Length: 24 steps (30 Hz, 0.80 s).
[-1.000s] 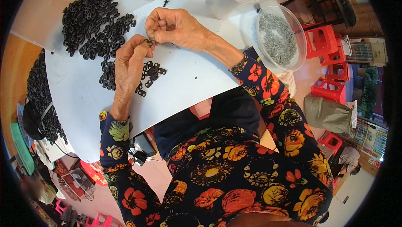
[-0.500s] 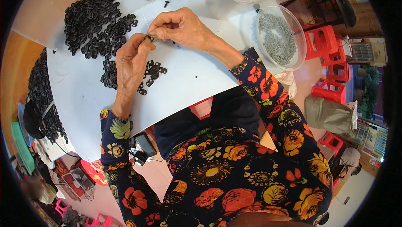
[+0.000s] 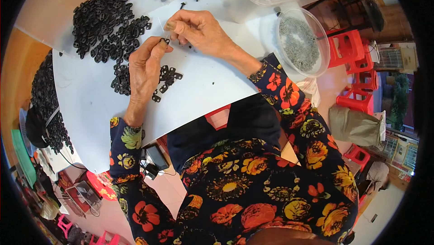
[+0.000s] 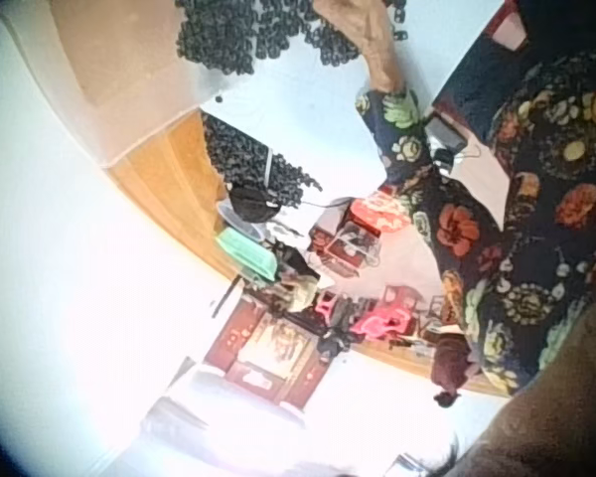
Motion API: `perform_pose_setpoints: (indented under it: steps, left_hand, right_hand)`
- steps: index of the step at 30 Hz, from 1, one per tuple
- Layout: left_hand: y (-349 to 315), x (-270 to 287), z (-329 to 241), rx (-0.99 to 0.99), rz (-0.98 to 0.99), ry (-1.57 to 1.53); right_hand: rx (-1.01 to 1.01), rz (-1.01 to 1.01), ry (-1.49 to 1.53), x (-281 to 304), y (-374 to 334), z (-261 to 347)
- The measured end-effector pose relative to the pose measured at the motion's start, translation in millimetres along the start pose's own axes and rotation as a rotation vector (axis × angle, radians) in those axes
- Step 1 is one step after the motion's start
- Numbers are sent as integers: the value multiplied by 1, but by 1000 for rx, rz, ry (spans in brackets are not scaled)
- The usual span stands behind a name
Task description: The person assembles small black plastic buckle components by hand.
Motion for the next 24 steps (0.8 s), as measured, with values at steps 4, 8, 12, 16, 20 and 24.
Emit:
perform_pose_setpoints:
  steps: [4, 8, 12, 16, 20, 24]
  left_hand:
    - [-1, -3, -5, -20, -11, -53]
    - [0, -9, -9, -27, -15, -77]
    - [2, -4, -12, -6, 31, -5]
    - [13, 22, -8, -325, -80, 285]
    - [49, 41, -8, -544, -152, 666]
    - [58, 27, 6, -606, 22, 898]
  right_hand:
    - [85, 93, -36, -5, 0, -3]
    - [42, 75, -8, -4, -2, -4]
    - [103, 109, 14, -5, -1, -4]
    - [133, 67, 37, -2, 0, 4]
    - [-1, -72, 107, 8, 2, 3]
    - [26, -39, -5, 10, 6, -1]
Point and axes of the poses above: each hand's wrist, its own y-axis towards the middle knuckle, its own x-axis out of the back of the hand, z = x × y, the point moved 4 cm from there along y, towards the middle knuckle, and after that the axes turned 7 degrees about -x, right-handed, at the moved point
